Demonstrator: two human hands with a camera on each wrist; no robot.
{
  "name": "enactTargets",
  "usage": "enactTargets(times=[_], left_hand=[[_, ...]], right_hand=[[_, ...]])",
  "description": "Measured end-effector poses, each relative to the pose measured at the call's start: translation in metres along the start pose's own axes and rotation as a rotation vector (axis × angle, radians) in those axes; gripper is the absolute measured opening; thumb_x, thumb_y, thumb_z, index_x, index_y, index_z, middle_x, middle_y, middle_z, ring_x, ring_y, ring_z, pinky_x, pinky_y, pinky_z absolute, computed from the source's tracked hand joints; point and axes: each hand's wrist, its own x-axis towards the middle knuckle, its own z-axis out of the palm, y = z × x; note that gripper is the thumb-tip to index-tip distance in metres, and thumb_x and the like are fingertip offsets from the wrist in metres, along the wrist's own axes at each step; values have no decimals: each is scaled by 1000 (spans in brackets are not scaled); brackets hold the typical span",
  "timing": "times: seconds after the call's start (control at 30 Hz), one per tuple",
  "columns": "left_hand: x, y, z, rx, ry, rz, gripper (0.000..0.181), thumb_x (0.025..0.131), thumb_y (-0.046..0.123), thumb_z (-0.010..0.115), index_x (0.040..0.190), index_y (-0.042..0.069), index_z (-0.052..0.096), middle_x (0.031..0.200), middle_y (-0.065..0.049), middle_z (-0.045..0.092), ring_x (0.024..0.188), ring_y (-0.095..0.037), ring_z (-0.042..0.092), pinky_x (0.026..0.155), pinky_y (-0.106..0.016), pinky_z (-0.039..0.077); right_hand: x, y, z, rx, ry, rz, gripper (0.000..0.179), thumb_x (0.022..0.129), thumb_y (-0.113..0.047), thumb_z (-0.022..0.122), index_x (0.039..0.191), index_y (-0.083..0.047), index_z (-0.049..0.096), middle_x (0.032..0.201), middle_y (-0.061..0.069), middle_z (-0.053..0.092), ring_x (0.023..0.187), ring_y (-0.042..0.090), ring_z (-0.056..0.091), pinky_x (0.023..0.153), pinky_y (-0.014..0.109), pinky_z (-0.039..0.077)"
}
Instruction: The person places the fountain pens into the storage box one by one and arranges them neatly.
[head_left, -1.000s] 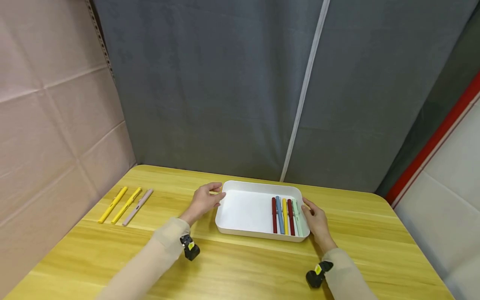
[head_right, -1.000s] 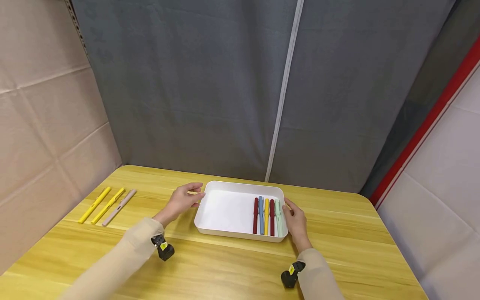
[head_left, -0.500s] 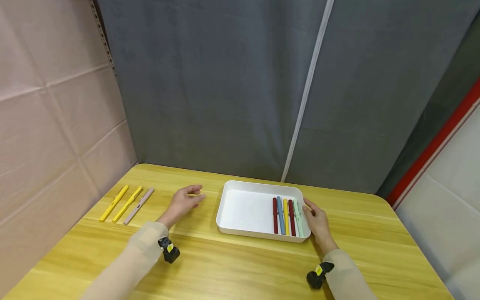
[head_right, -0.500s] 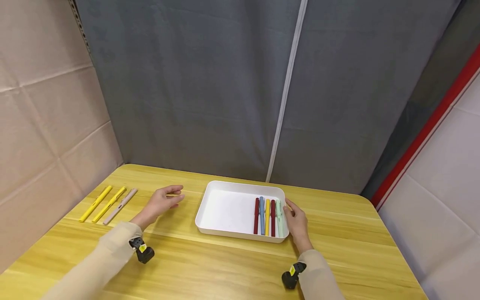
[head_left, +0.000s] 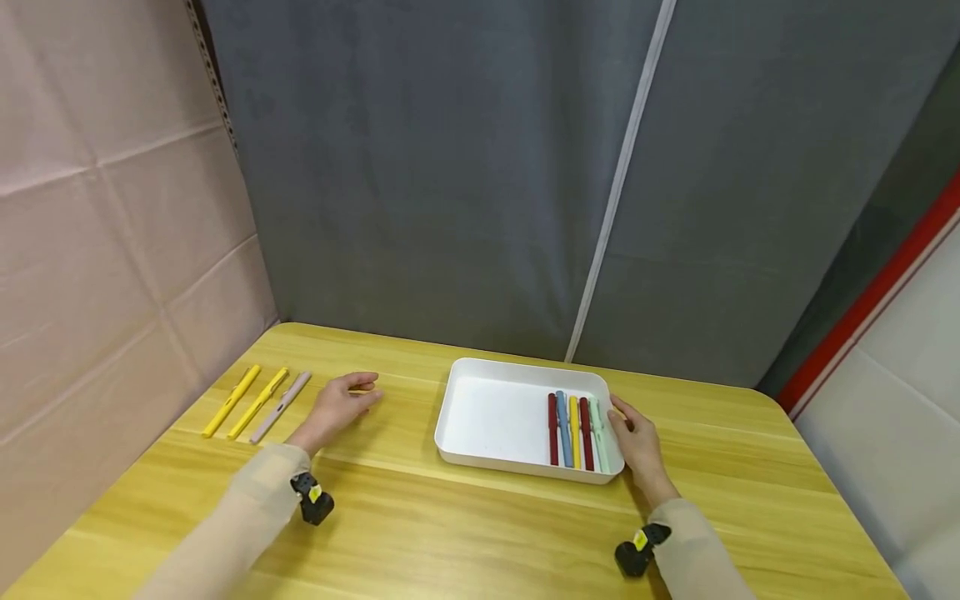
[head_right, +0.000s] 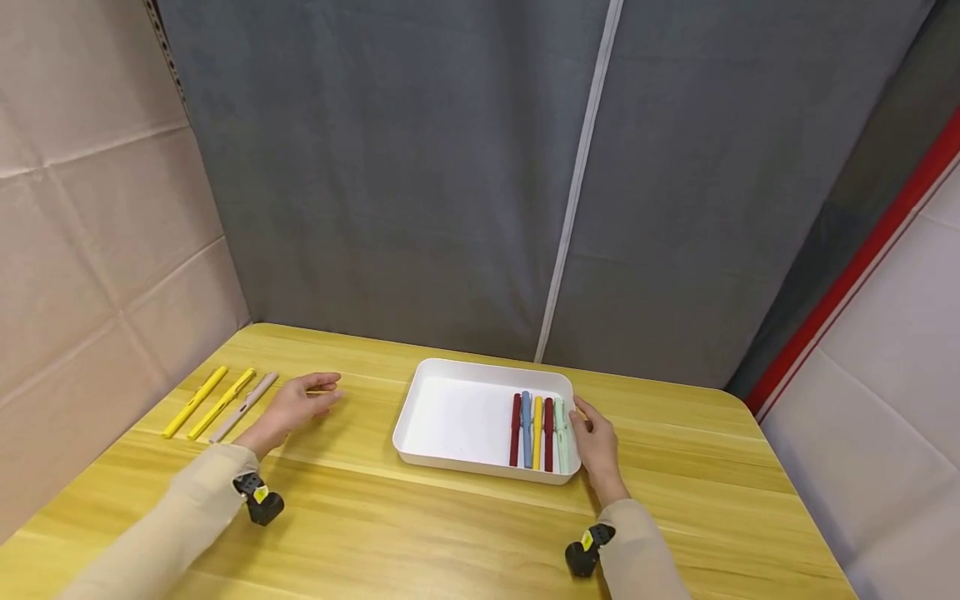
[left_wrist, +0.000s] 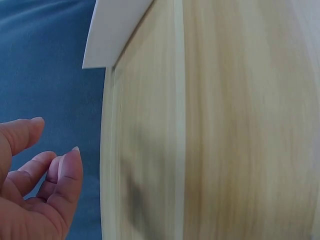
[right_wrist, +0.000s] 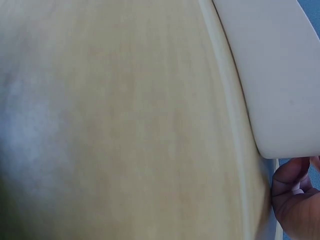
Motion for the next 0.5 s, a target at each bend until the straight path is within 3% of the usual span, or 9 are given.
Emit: enactTargets(times=[0.5], left_hand=[[-2, -25, -38, 104, 72, -32, 51, 95, 19, 55, 136, -7, 42, 129, -28, 46, 117, -40, 50, 85, -33, 52]], right_hand=[[-2, 0, -4, 4, -6, 2, 46, 101, -26, 41, 145, -12, 37, 133, 17, 45, 101, 23, 42, 68, 17, 39]])
